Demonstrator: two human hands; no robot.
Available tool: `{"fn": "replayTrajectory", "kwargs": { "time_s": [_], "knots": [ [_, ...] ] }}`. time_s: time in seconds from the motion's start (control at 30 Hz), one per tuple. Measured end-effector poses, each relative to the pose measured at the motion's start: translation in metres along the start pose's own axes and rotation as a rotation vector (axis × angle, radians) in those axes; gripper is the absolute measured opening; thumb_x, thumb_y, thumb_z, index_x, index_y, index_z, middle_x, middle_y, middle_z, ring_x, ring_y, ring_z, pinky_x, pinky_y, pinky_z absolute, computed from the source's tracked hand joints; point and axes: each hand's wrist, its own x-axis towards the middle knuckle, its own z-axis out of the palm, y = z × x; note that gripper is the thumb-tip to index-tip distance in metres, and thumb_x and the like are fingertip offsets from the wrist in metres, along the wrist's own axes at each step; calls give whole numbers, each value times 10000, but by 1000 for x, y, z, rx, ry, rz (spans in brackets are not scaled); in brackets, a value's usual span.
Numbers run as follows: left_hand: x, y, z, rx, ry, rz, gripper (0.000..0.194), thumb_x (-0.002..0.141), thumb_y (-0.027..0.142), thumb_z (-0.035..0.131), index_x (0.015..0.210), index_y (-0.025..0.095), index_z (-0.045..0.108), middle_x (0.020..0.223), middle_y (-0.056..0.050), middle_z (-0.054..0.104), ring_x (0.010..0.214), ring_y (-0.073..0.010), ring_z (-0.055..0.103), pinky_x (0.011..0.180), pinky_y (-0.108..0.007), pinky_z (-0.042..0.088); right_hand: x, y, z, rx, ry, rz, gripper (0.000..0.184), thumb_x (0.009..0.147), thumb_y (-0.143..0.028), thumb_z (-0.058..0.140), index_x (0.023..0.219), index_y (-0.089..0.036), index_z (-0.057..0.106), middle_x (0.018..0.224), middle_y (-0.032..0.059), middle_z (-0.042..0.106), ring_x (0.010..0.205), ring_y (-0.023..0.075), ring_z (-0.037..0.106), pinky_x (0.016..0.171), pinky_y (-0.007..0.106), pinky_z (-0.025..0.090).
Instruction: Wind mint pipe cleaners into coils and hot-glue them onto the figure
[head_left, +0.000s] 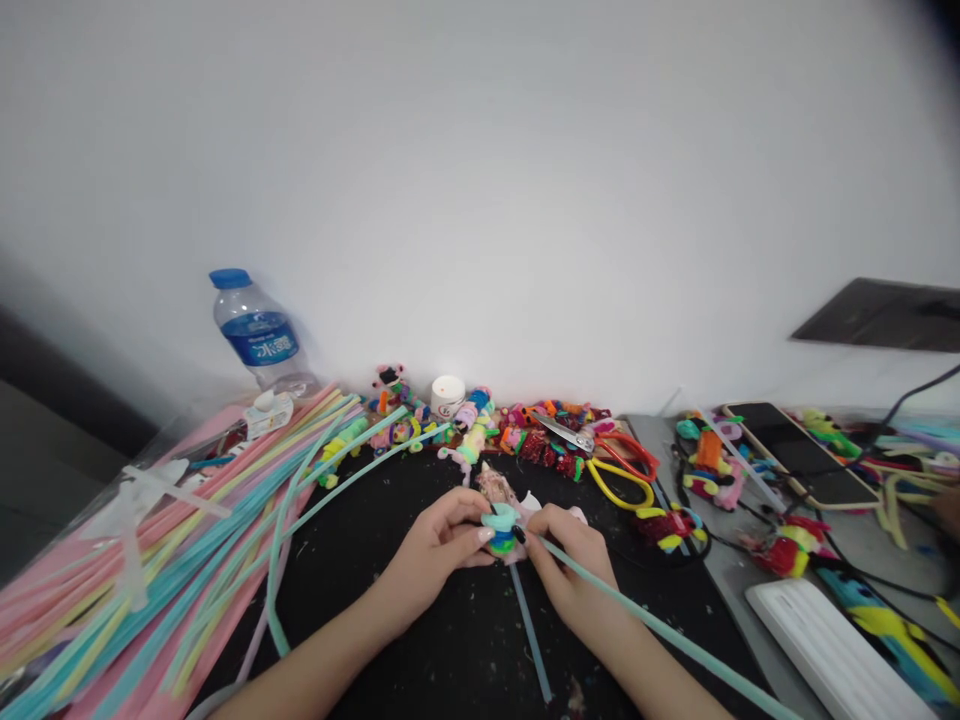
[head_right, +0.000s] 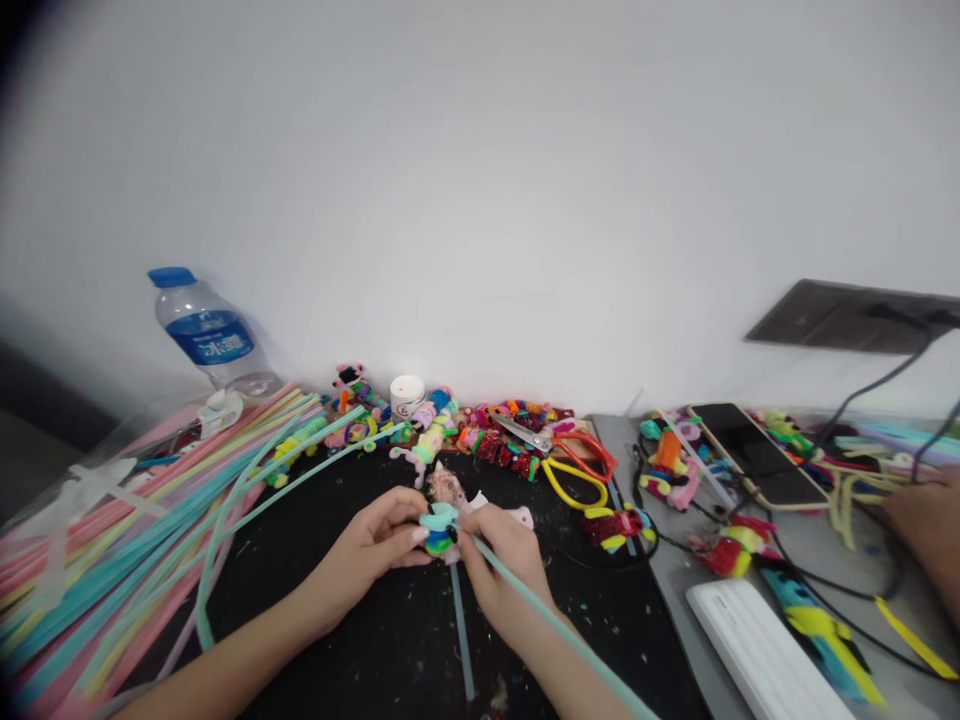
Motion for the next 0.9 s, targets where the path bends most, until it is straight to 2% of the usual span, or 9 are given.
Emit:
{"fn": "replayTrajectory", "kwargs": {
  "time_s": [0.2,0.63,0.9],
  "knots": [
    [-2,1,0,-26,-15,-1,171,730,238,659,861,198,557,885,-10,619,796,-157,610,708,-280,513,2,-3,-1,31,23,-28,211,845,-166,466,637,-199,487,586,-21,537,525,129,497,539,245,371],
    [-4,3,1,-29,-105,27,122,792,214,599,897,203,537,931,-17,613,847,-164,622,743,-282,505,0,1,-5,94,8,88,174,838,-198,510,666,-191,535,593,-21,571,521,127,497,552,238,372],
    [-3,2,-2,-25,-134,34,119,788,188,604,887,192,538,941,-17,607,862,-154,612,737,-265,505,1,0,-5,144,-1,54,183,843,-180,499,667,-181,547,614,-9,579,544,125,507,566,230,371]
  ]
}}
